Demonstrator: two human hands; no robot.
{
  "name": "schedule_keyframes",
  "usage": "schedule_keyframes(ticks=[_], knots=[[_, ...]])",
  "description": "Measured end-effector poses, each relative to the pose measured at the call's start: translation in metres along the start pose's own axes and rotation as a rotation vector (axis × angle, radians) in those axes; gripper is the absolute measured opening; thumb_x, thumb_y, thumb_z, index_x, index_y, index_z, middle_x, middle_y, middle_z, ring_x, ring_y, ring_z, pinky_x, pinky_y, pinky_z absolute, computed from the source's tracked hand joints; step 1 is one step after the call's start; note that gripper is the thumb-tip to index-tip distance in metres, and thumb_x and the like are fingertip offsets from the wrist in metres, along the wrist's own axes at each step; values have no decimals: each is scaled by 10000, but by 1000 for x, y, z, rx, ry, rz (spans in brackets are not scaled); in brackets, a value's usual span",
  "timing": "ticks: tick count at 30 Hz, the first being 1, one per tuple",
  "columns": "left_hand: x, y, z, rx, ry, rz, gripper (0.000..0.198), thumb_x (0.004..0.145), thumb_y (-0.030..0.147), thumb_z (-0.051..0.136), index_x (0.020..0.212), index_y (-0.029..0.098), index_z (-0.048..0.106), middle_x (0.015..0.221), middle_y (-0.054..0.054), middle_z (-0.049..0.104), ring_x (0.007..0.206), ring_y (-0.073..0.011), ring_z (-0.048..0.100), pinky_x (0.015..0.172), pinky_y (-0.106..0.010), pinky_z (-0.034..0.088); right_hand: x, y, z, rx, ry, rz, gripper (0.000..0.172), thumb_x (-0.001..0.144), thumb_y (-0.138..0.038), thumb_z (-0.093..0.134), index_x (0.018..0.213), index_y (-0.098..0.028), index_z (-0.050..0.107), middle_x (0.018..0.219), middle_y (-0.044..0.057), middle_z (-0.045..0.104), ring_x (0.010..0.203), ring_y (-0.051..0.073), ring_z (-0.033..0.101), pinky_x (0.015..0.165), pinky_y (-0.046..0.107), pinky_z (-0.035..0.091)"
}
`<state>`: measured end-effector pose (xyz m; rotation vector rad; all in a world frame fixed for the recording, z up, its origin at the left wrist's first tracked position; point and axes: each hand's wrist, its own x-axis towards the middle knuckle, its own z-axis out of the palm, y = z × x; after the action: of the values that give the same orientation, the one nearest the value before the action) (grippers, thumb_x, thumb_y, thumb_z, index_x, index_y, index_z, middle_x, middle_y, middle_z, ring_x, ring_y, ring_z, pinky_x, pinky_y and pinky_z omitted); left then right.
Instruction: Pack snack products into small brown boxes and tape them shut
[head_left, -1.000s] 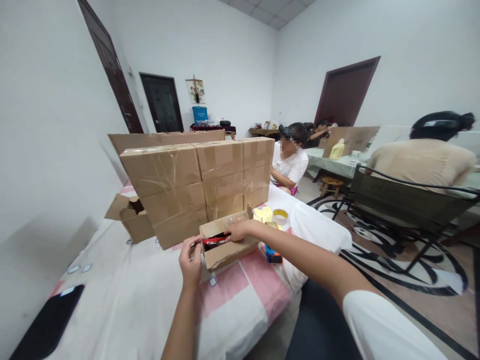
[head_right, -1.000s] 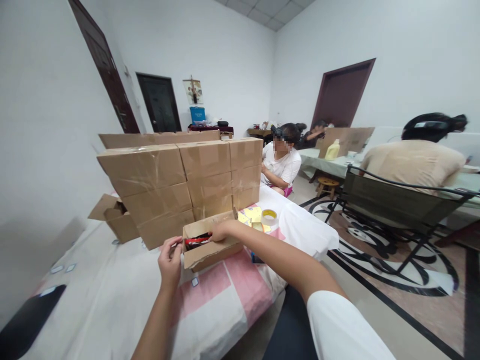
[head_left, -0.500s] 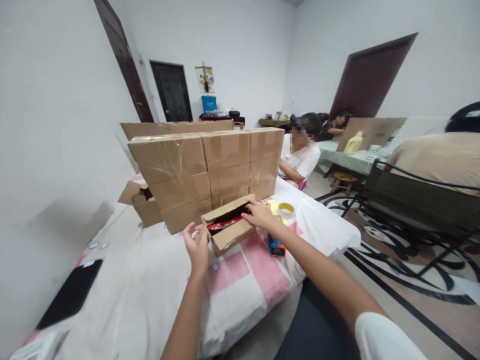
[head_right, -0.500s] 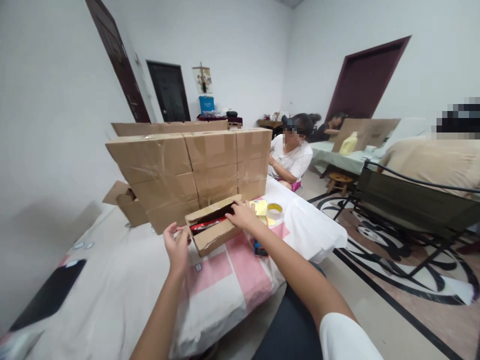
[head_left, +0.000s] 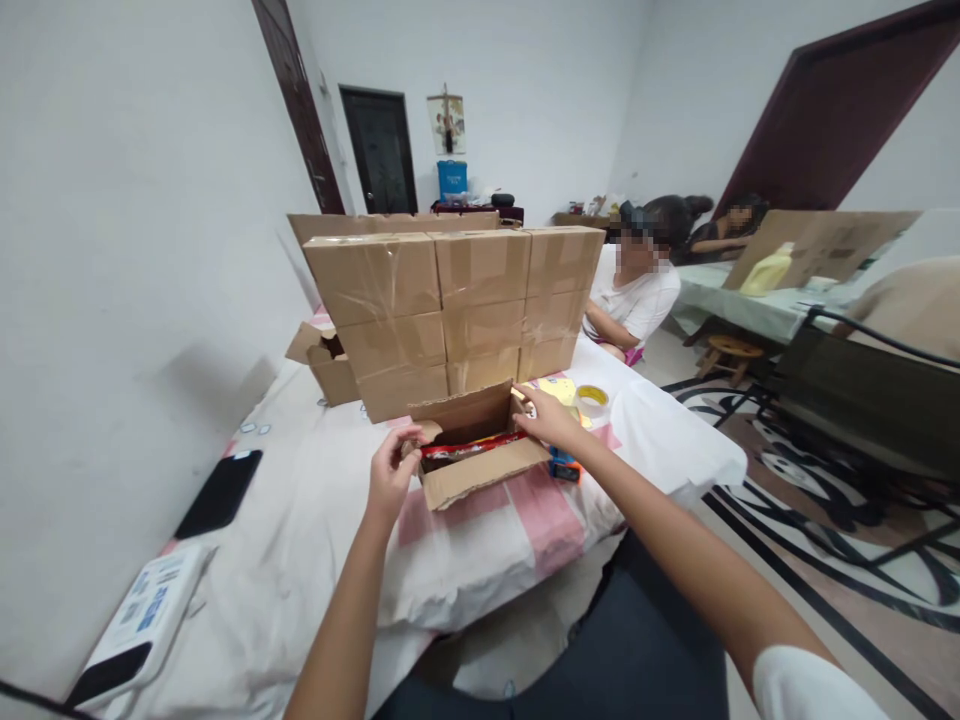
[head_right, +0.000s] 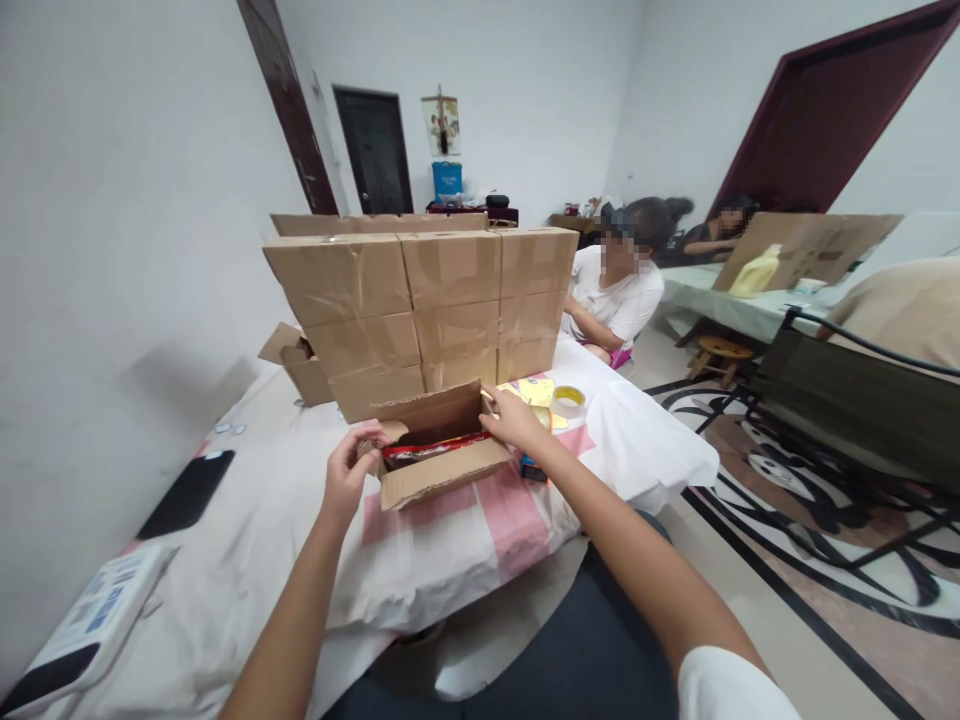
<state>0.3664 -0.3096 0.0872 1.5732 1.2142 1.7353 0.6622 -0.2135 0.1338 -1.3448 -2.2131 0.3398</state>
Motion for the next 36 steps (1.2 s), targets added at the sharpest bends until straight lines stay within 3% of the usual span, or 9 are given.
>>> schedule_keyframes(ticks=[3,6,9,14,17,21,27,32,36], knots=[[-1,-2,-9,116,-173,57,389,957,413,501,1247,219,671,1222,-102,712,1146,-262,606,1026,-458,461,2,2,-1,49,32,24,577,870,-181,621,1443,-170,548,1176,132,665,1071,254,641,992,390,486],[2,-7,-10,335,-288,125,395,1012,423,420,1203,263,727,1331,-73,683,1094,-254,545,1041,-501,428,8,9,-1,99,106,85,518,862,-205,635,1376,-150,604,1266,165,611,1159,274,606,1039,415,464],[7,-8,-7,484,-330,168,387,1019,418,414,1157,282,749,1392,-47,650,1084,-260,525,1051,-543,416,14,19,2,174,125,118,538,863,-195,609,1394,-123,557,1262,168,628,1107,247,637,978,389,516],[18,-2,-2,554,-372,166,403,1014,428,419,1255,272,702,1628,-64,368,1301,-289,543,1125,-532,403,10,19,4,363,191,-1,489,897,-203,558,1384,-162,533,1108,103,711,926,202,680,779,329,560],[22,-6,0,542,-361,132,421,1010,439,418,1309,280,668,1647,-61,330,1366,-305,515,1138,-516,411,4,8,1,358,81,-162,444,935,-175,529,1378,-193,549,1075,74,733,965,208,659,830,351,542],[21,-19,2,484,-319,159,409,1015,410,394,1300,314,672,1623,-30,386,1359,-310,520,1153,-549,393,1,6,-5,177,-65,-348,335,954,-99,462,1175,-214,686,1113,64,714,1114,241,556,1006,433,472],[17,-29,-1,459,-305,187,403,998,374,390,1290,372,667,1600,3,425,1321,-322,547,1151,-609,389,-2,17,-12,-83,-151,-372,290,922,-105,501,1020,-232,742,1436,32,572,1330,321,403,1102,568,393],[15,-36,-2,535,-270,254,418,953,393,404,1282,491,641,1540,22,499,1279,-367,583,1067,-719,437,-3,9,-16,-287,-223,-316,267,916,-215,547,1104,-249,734,1608,35,367,1425,436,308,1059,691,379],[13,-44,-5,550,-241,263,427,925,419,410,1274,516,637,1509,12,534,1262,-390,596,972,-731,513,-4,8,-19,-115,-276,-320,204,940,-196,533,1061,-213,698,1605,66,335,1348,312,475,1103,500,430]])
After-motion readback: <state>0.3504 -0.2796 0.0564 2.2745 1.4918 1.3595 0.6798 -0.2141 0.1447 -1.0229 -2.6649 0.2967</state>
